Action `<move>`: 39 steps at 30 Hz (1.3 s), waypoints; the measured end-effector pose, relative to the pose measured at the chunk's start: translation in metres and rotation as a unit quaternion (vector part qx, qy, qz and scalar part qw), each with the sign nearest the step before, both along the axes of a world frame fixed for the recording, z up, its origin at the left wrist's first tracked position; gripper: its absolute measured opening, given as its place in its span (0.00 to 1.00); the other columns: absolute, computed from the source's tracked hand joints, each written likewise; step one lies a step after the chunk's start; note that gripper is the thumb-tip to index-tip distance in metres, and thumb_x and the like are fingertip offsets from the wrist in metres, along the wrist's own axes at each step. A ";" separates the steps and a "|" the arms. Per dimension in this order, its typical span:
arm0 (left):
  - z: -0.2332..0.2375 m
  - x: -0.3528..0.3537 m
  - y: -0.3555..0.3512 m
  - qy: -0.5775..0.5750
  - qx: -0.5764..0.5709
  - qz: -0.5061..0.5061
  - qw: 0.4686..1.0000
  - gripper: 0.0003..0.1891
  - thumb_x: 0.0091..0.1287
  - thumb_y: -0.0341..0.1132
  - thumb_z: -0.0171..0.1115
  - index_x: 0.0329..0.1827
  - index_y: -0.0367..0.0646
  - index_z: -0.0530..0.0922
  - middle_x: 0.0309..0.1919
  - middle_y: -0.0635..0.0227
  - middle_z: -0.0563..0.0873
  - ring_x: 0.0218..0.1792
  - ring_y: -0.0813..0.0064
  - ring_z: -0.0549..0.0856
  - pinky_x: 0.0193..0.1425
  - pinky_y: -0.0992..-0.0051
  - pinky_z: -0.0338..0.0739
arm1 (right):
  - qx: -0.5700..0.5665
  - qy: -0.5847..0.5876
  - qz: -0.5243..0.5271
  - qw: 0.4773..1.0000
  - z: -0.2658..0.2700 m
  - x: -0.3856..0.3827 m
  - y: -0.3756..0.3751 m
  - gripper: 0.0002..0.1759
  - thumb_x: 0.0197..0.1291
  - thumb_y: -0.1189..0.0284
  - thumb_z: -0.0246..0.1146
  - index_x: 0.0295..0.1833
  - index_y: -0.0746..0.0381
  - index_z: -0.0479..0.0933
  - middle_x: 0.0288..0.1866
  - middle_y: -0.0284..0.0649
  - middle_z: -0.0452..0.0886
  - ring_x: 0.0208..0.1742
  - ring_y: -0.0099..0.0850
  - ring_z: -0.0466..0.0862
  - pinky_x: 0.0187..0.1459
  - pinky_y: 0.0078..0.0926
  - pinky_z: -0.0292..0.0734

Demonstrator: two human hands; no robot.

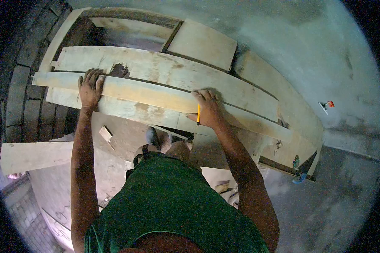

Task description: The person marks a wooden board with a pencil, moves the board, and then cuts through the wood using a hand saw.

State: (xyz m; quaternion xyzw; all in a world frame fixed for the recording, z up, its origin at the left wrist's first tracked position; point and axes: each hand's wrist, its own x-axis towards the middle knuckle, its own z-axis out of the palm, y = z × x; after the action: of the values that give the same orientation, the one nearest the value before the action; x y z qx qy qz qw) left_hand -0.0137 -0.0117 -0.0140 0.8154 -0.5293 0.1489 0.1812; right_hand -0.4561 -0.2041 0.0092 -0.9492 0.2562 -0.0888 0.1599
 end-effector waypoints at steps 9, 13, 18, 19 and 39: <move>0.005 0.000 0.003 0.061 -0.022 0.024 0.998 0.23 0.67 0.50 0.62 0.60 0.47 0.81 0.65 0.59 0.79 0.72 0.54 0.69 0.76 0.46 0.55 | -0.087 -0.023 0.039 0.995 -0.012 0.003 0.004 0.51 0.41 0.54 0.80 0.70 0.63 0.66 0.62 0.52 0.71 0.65 0.55 0.69 0.65 0.60 0.60; 0.014 0.062 0.037 0.050 -0.195 0.098 0.974 0.24 0.62 0.45 0.68 0.59 0.44 0.80 0.63 0.55 0.79 0.70 0.47 0.69 0.75 0.50 0.59 | -0.093 -0.046 0.067 0.992 -0.008 0.009 0.007 0.52 0.40 0.58 0.79 0.70 0.65 0.65 0.63 0.54 0.70 0.65 0.56 0.68 0.66 0.57 0.61; 0.010 0.226 0.111 0.046 -0.265 0.469 0.841 0.29 0.59 0.49 0.72 0.53 0.32 0.79 0.47 0.46 0.84 0.44 0.45 0.84 0.51 0.60 0.79 | -0.113 -0.023 0.061 0.992 -0.009 0.007 0.006 0.52 0.42 0.56 0.78 0.70 0.67 0.64 0.63 0.56 0.70 0.64 0.57 0.68 0.65 0.57 0.62; 0.035 0.241 0.128 0.277 -0.261 0.459 0.803 0.31 0.58 0.49 0.74 0.53 0.28 0.80 0.50 0.43 0.85 0.47 0.46 0.85 0.54 0.60 0.79 | -0.105 -0.016 0.058 0.993 -0.010 0.008 0.007 0.52 0.43 0.54 0.77 0.71 0.67 0.63 0.64 0.57 0.69 0.65 0.58 0.68 0.66 0.58 0.61; 0.032 0.290 0.139 0.604 -0.374 0.353 0.609 0.17 0.55 0.31 0.79 0.41 0.27 0.84 0.37 0.56 0.88 0.37 0.63 0.85 0.46 0.68 0.76 | -0.112 0.019 0.023 0.993 -0.037 0.005 0.001 0.56 0.44 0.38 0.72 0.72 0.64 0.65 0.69 0.55 0.69 0.73 0.56 0.64 0.73 0.57 0.54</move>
State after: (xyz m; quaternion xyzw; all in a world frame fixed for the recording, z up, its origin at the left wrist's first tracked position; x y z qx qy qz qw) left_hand 0.2763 0.1273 0.0181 0.7057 0.1301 -0.1402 0.6822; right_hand -0.4516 -0.2033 -0.0276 -0.9682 0.2259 -0.0955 0.0495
